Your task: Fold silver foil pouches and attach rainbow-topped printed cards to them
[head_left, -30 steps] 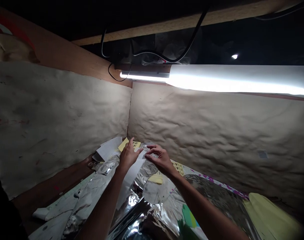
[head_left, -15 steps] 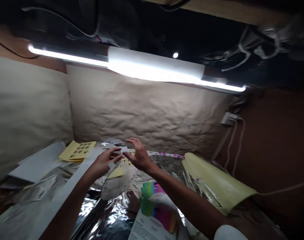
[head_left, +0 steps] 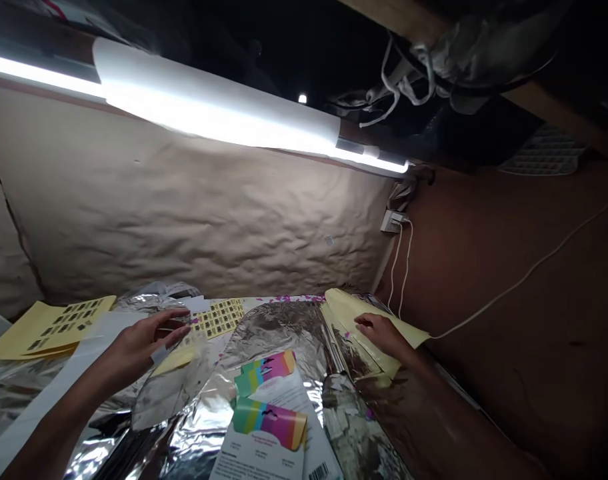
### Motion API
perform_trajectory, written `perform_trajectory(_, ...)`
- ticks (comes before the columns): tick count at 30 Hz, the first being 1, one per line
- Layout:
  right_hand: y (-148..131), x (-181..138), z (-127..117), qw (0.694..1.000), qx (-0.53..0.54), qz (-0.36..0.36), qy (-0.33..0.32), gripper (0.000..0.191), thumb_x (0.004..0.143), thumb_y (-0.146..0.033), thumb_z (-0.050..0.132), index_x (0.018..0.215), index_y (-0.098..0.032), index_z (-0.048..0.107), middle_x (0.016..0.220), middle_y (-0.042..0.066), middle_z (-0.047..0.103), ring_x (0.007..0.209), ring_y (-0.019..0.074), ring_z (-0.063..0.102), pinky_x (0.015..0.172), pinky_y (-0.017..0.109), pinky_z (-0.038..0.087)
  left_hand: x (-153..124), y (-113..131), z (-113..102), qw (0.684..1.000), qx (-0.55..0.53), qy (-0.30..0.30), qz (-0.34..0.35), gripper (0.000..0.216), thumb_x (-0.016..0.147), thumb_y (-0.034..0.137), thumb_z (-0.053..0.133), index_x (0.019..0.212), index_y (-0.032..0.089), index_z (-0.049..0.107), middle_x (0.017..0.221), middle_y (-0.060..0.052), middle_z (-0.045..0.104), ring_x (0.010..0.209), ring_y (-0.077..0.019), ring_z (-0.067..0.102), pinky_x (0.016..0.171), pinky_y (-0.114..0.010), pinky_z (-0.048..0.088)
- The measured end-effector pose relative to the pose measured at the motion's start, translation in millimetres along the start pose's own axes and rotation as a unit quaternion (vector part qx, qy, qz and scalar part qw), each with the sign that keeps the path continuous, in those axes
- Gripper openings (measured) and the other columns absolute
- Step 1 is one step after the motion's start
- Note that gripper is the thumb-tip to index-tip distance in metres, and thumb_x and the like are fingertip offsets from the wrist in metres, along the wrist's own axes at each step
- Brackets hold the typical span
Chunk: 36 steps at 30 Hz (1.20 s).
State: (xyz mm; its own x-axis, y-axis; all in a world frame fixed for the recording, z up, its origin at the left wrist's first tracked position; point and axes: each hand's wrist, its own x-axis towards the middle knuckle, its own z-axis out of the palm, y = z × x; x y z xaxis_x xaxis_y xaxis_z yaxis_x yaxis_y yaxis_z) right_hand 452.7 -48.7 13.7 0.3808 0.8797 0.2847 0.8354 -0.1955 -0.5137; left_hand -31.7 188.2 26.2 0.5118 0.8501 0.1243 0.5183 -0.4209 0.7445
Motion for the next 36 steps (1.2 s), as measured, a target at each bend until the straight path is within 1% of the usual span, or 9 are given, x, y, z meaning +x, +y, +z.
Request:
perform_trajectory(4,7.4,-48.4,-9.7,0.999,0.023,0.031,0.005,0.032,0.082,-0.042,0.053,0.095,-0.021,0.073,0.098,0.009,0.076,0.092,0.0264,0.07,0.083,0.035,0.053,-3.7,7.6,4.7,1.0,0.015,-0.016,-0.01,0.054,0.077,0.07,0.06,0.118,0.035,0.061,0.107,0.003,0.075,0.101,-0.0272,0.068,0.085,-0.034,0.05)
perform_trajectory(9,20.9,-88.2,-14.0,0.996,0.061,0.068,0.0,0.034,0.079,-0.052,0.057,0.09,-0.025,0.074,0.099,0.01,0.076,0.093,0.0316,0.07,0.082,0.039,0.054,-11.1,25.0,-0.6,0.998,0.056,0.008,0.008,0.061,0.079,0.068,0.055,0.12,0.024,0.063,0.108,-0.007,0.074,0.1,-0.0291,0.068,0.086,-0.035,0.051)
perform_trajectory(13,33.2,-91.1,-7.9,0.993,0.087,0.073,-0.027,0.032,0.076,-0.057,0.062,0.09,-0.032,0.077,0.102,0.01,0.075,0.094,0.0341,0.069,0.076,0.039,0.057,-15.0,28.9,-6.1,0.999,0.041,0.034,0.007,0.059,0.08,0.064,0.057,0.119,0.021,0.064,0.106,-0.009,0.074,0.096,-0.0286,0.069,0.081,-0.035,0.052)
perform_trajectory(16,18.3,-72.6,3.5,0.992,0.109,0.051,-0.046,0.033,0.073,-0.059,0.065,0.089,-0.032,0.078,0.099,0.009,0.076,0.089,0.034,0.07,0.073,0.039,0.058,-17.6,25.0,-11.2,0.997,0.024,0.067,0.009,0.057,0.08,0.062,0.059,0.116,0.018,0.066,0.103,-0.011,0.074,0.094,-0.0288,0.07,0.08,-0.036,0.053)
perform_trajectory(20,-44.4,-21.7,38.0,0.984,0.146,-0.041,-0.092,0.031,0.08,-0.053,0.062,0.091,-0.028,0.077,0.096,0.008,0.076,0.088,0.0294,0.07,0.078,0.036,0.055,-21.6,20.3,-20.7,0.994,0.023,0.105,0.007,0.055,0.08,0.06,0.06,0.114,0.017,0.068,0.103,-0.012,0.074,0.096,-0.0288,0.069,0.082,-0.036,0.053)
perform_trajectory(24,-133.1,50.3,109.6,0.969,0.154,-0.094,-0.168,0.028,0.085,-0.042,0.06,0.081,-0.018,0.074,0.077,0.005,0.073,0.074,0.0229,0.068,0.068,0.031,0.052,-24.3,19.2,-27.5,0.992,0.022,0.125,0.003,0.051,0.081,0.056,0.06,0.115,0.019,0.068,0.102,-0.011,0.074,0.093,-0.0281,0.07,0.079,-0.034,0.053)
perform_trajectory(26,-177.2,86.2,153.1,0.969,0.137,-0.079,-0.192,0.026,0.089,-0.036,0.062,0.078,-0.014,0.071,0.072,0.003,0.069,0.068,0.0188,0.066,0.066,0.03,0.052,-24.5,18.8,-28.5,0.992,0.022,0.127,0.006,0.049,0.082,0.054,0.059,0.114,0.019,0.068,0.102,-0.01,0.074,0.093,-0.0279,0.07,0.079,-0.034,0.052)
perform_trajectory(30,-251.1,137.9,225.1,0.975,0.104,-0.028,-0.195,0.027,0.094,-0.036,0.062,0.108,-0.013,0.064,0.106,0.004,0.066,0.089,0.0202,0.066,0.077,0.036,0.056,-23.5,17.0,-28.8,0.991,0.026,0.132,0.01,0.045,0.084,0.051,0.058,0.114,0.019,0.067,0.102,-0.01,0.074,0.093,-0.027,0.07,0.078,-0.033,0.052)
perform_trajectory(36,-304.5,159.9,278.7,0.981,0.056,0.05,-0.179,0.031,0.095,-0.034,0.06,0.122,-0.017,0.058,0.121,0.009,0.06,0.101,0.0222,0.063,0.085,0.042,0.055,-24.9,16.0,-33.6,0.988,0.04,0.151,0.008,0.041,0.084,0.049,0.058,0.112,0.022,0.068,0.098,-0.008,0.075,0.088,-0.0254,0.07,0.074,-0.031,0.052)
